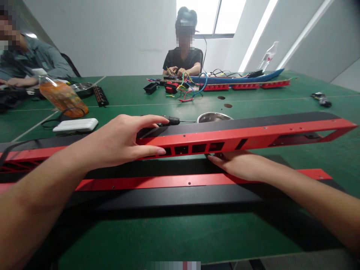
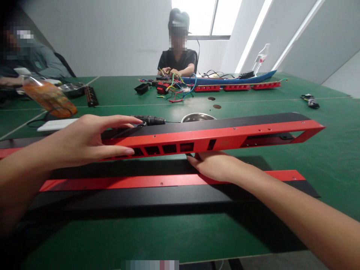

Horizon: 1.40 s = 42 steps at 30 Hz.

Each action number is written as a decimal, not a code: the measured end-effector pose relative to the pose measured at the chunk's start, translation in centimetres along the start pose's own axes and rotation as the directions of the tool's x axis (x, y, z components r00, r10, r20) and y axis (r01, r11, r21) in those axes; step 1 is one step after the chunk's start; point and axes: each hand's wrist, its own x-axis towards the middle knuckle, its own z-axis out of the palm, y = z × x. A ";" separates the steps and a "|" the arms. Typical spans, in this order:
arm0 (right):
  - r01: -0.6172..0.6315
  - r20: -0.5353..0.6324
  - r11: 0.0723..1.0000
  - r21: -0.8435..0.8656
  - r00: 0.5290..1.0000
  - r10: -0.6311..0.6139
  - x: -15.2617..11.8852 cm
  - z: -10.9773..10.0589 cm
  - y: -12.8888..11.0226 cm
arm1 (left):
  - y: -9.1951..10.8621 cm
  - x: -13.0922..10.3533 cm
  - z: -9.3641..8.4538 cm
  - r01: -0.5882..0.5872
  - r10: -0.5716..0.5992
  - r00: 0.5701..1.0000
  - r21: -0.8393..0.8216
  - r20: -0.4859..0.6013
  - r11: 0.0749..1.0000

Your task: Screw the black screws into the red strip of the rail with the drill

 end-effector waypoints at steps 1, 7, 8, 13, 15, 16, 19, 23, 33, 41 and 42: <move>0.005 0.009 1.000 0.016 1.000 -0.005 -0.7 0.0 0.1 | 0.0 0.0 0.2 0.010 -0.010 1.000 -0.014 -0.001 1.000; 0.282 -0.188 0.959 -0.039 0.940 -0.284 -8.5 0.5 -1.4 | 0.3 -0.3 1.6 0.046 -0.045 0.998 -0.028 0.034 0.999; 0.319 -0.230 0.945 -0.070 0.917 -0.326 -9.9 0.6 -1.8 | 0.3 -0.3 1.9 0.041 -0.040 0.998 -0.020 0.049 0.999; 0.366 -0.358 0.920 -0.137 0.848 -0.391 -12.5 1.0 -2.3 | 0.5 -0.6 3.2 -0.018 0.009 0.989 0.058 0.147 0.998; 0.365 -0.374 0.922 -0.130 0.843 -0.386 -11.7 1.0 -2.0 | 0.6 -0.7 3.6 -0.047 0.032 0.983 0.082 0.180 0.996; 0.360 -0.380 0.924 -0.124 0.843 -0.380 -11.1 0.9 -1.7 | 0.7 -0.8 3.7 -0.057 0.040 0.981 0.087 0.190 0.995; 0.312 -0.420 0.944 -0.110 0.846 -0.328 -9.3 0.7 -1.0 | 1.0 -1.0 3.8 -0.066 0.048 0.980 0.085 0.194 0.994; 0.275 -0.417 0.954 -0.123 0.857 -0.301 -7.8 0.3 -0.3 | 1.0 -1.1 3.7 -0.069 0.063 0.979 0.024 0.192 0.997; 0.339 -0.260 0.915 -0.219 0.884 -0.390 -6.6 1.4 0.6 | -0.7 -0.5 1.4 0.113 -0.103 0.993 -0.305 0.050 0.946; 0.341 -0.264 0.899 -0.277 0.872 -0.412 -6.4 2.2 1.2 | 1.7 -4.1 4.0 0.020 -0.024 0.978 0.023 0.208 1.000; 0.341 -0.259 0.897 -0.282 0.873 -0.414 -6.4 2.2 1.1 | 2.0 -4.5 4.4 0.012 -0.025 0.980 0.065 0.197 0.998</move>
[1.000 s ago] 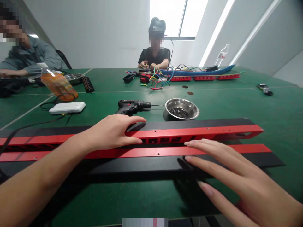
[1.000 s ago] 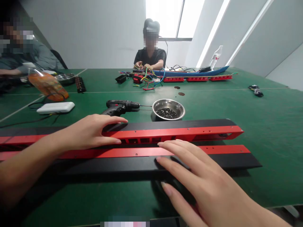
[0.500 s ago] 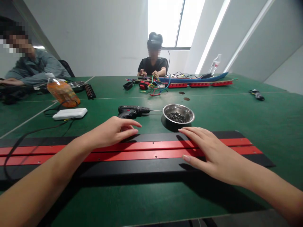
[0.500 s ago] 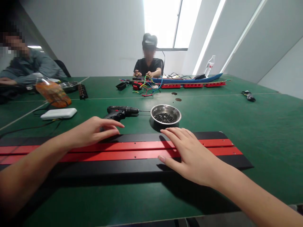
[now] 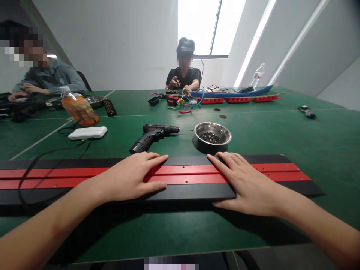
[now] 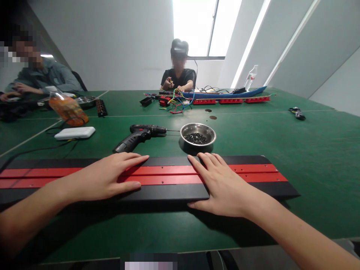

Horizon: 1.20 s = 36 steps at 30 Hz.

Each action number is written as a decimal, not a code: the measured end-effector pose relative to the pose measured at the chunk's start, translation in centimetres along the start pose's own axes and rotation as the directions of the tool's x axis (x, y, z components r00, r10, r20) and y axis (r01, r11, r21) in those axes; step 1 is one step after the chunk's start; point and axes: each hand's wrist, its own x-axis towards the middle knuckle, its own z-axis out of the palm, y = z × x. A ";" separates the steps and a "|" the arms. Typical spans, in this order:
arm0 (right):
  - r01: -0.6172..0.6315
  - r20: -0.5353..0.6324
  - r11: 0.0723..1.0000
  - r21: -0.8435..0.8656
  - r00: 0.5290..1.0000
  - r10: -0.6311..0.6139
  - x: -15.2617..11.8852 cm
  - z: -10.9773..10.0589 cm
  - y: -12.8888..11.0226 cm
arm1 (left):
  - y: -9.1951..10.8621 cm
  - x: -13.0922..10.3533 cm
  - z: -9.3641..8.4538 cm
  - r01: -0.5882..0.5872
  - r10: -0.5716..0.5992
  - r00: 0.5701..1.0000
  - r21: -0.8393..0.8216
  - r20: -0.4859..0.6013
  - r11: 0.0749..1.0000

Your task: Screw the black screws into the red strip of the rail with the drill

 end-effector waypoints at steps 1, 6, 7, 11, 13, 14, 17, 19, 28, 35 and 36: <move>0.002 0.005 1.000 -0.002 1.000 -0.002 0.0 0.0 -0.1 | 0.2 -0.3 0.4 0.002 -0.001 1.000 0.036 -0.008 0.999; 0.012 0.024 0.999 0.043 1.000 -0.013 0.0 -0.6 0.0 | 0.4 -0.9 1.7 -0.020 0.023 0.999 0.108 -0.022 0.994; 0.005 0.040 0.998 0.057 0.999 -0.007 -0.1 -0.9 0.4 | 0.3 -1.0 1.9 -0.025 0.027 0.999 0.107 -0.023 0.994; -0.179 0.071 0.983 0.030 0.982 0.176 -1.9 -1.9 4.4 | 0.0 -1.0 2.1 -0.014 0.018 0.999 0.092 -0.038 0.996; -0.299 0.080 0.954 -0.014 0.951 0.299 -3.2 -2.2 7.1 | 0.1 -0.7 2.0 0.001 0.002 0.999 0.082 -0.036 0.997; -0.332 0.100 0.943 -0.016 0.938 0.331 -3.7 -2.2 8.4 | 0.1 -0.4 2.0 0.008 -0.006 1.000 0.079 -0.030 0.997; -0.365 0.149 0.931 0.014 0.921 0.360 -4.4 -2.3 11.1 | 0.3 0.7 1.6 0.032 -0.032 0.999 0.069 0.004 0.997; -0.370 0.162 0.929 0.018 0.918 0.362 -4.2 -2.3 11.8 | 0.3 1.5 1.4 0.045 -0.046 0.999 0.058 0.025 0.997; -0.365 0.168 0.930 0.047 0.920 0.353 -2.7 -2.6 12.0 | -1.1 4.2 0.7 0.037 -0.035 0.998 -0.030 0.060 0.999; -0.293 0.009 0.951 -0.097 0.955 0.295 -2.4 -2.2 13.0 | -0.5 5.4 0.4 -0.017 0.014 0.999 0.092 0.032 0.996; -0.286 -0.024 0.953 -0.103 0.958 0.285 -2.3 -2.3 13.0 | -0.3 5.4 0.5 -0.010 0.010 1.000 0.118 0.004 0.993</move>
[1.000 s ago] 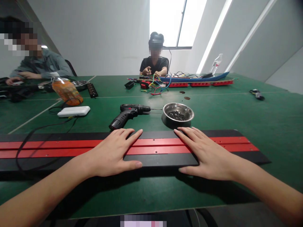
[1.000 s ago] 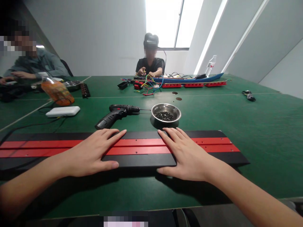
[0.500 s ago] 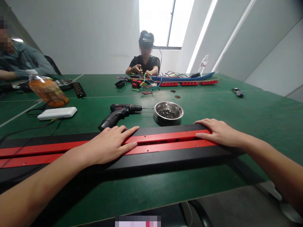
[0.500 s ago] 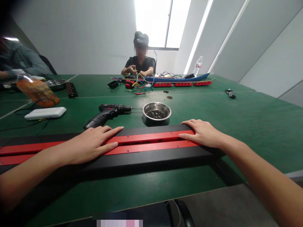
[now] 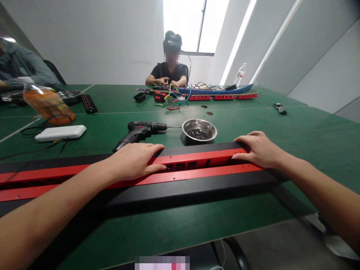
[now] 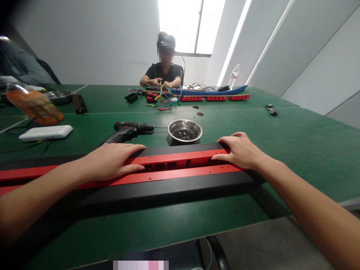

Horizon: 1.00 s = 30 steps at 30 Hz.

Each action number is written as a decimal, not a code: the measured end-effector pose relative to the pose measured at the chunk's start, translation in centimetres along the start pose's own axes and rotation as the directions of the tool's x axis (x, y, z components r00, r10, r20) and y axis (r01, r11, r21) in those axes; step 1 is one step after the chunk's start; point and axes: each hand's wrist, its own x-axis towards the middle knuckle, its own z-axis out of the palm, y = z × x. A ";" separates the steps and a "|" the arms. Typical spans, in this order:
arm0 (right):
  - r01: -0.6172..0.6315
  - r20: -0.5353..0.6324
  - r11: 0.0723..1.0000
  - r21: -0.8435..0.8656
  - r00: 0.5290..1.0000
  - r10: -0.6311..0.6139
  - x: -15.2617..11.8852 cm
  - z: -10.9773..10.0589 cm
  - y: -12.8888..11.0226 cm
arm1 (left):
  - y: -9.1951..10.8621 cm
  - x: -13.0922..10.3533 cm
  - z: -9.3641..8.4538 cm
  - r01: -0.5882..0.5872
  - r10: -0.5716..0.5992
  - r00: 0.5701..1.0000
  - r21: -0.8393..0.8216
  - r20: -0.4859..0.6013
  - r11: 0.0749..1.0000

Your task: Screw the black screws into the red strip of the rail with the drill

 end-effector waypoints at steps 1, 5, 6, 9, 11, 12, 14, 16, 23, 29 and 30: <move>0.002 -0.037 1.000 0.001 0.999 -0.002 0.0 -0.1 -0.1 | 0.1 -0.1 0.0 0.010 -0.009 1.000 0.020 -0.029 1.000; -0.093 -0.414 0.987 0.131 0.899 0.140 -0.2 -1.1 -1.1 | 0.0 -0.3 -0.9 0.069 -0.060 0.988 0.059 -0.144 0.996; -0.126 -0.537 0.955 0.270 0.803 0.258 -0.3 -1.3 -1.4 | -0.2 -0.3 -1.4 0.083 -0.071 0.983 0.061 -0.172 0.995; -0.020 -0.499 0.558 0.830 0.421 0.757 -0.6 -1.3 -1.8 | -0.8 -0.1 -3.0 0.106 -0.094 0.967 0.041 -0.237 0.993; 0.093 -0.282 0.266 0.959 0.318 0.905 -0.9 -0.9 -1.4 | -1.1 0.1 -3.9 0.122 -0.113 0.959 0.019 -0.258 0.992; 0.090 -0.226 0.209 0.974 0.298 0.927 -1.2 -0.8 -1.0 | -1.2 0.2 -4.3 0.133 -0.126 0.956 0.009 -0.266 0.991; -0.091 -0.174 0.215 0.972 0.329 0.928 -1.7 -0.6 0.0 | -1.2 0.1 -4.9 0.149 -0.146 0.951 -0.009 -0.271 0.989; -0.444 -0.015 0.330 0.833 0.578 0.816 -2.1 -0.6 0.9 | -1.1 -0.1 -5.3 0.148 -0.149 0.949 -0.025 -0.277 0.989; -0.505 0.408 0.862 0.037 0.795 0.448 -0.6 0.2 1.3 | -0.9 -0.8 -5.5 0.125 -0.132 0.940 -0.042 -0.313 0.991; -0.391 0.487 0.920 0.023 0.808 0.331 0.8 0.8 0.2 | -1.3 -0.5 -4.4 0.117 -0.133 0.944 -0.072 -0.301 0.991; -0.387 0.486 0.921 0.048 0.815 0.317 0.9 0.8 0.2 | -1.4 -0.4 -4.3 0.122 -0.140 0.943 -0.078 -0.303 0.990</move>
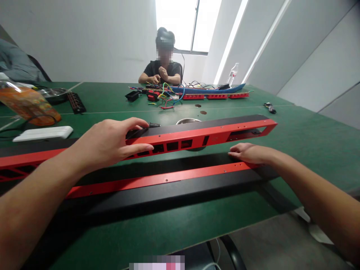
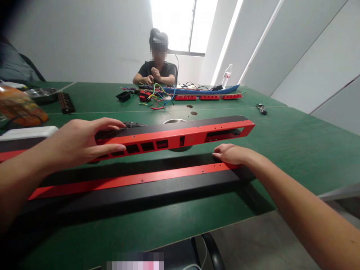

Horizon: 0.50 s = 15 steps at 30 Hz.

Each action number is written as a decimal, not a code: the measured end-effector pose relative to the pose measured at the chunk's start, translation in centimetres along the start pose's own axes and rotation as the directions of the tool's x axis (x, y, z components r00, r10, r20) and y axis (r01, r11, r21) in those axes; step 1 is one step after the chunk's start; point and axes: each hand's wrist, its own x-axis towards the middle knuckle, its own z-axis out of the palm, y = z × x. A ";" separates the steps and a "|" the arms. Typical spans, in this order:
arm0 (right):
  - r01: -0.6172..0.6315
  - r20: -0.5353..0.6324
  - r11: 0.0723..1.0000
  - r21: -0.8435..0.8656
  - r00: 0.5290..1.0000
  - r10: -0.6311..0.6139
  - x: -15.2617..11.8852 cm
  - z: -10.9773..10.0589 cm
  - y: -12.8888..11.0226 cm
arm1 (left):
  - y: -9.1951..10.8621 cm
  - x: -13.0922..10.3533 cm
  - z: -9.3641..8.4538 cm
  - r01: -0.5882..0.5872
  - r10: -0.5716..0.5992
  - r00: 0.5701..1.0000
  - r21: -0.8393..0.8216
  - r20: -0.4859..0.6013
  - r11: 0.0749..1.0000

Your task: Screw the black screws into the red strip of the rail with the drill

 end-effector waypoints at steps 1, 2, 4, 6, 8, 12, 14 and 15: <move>0.006 0.002 1.000 0.020 1.000 -0.006 0.0 0.0 0.0 | 0.0 0.0 0.2 0.005 -0.005 1.000 -0.004 0.000 1.000; 0.003 0.004 0.999 0.036 1.000 -0.003 -0.1 0.0 -0.1 | -0.1 0.0 0.4 0.006 -0.006 1.000 -0.008 0.006 1.000; -0.013 0.003 0.998 0.053 1.000 0.013 -0.2 0.0 -0.2 | 0.0 0.0 0.7 0.001 -0.001 1.000 -0.016 0.020 1.000; -0.020 -0.014 0.998 0.063 1.000 0.021 -0.3 0.1 -0.4 | 0.0 0.0 0.9 -0.003 0.004 0.999 -0.026 0.033 1.000; -0.022 -0.040 0.998 0.067 0.999 0.024 -0.3 0.3 -0.5 | 0.1 0.0 1.0 0.003 -0.001 0.999 -0.040 0.043 0.999; -0.046 -0.097 0.996 0.082 0.994 0.054 -0.4 0.8 -0.5 | 0.1 -0.1 1.0 0.010 -0.007 0.998 -0.055 0.055 0.998; -0.040 -0.132 0.993 0.110 0.990 0.054 -0.6 1.0 -0.2 | 0.2 -0.2 1.0 0.010 -0.006 0.998 -0.052 0.061 0.999; -0.028 -0.146 0.992 0.125 0.988 0.046 -0.7 1.1 -0.1 | 0.2 -0.2 0.9 0.010 -0.007 0.998 -0.051 0.064 0.999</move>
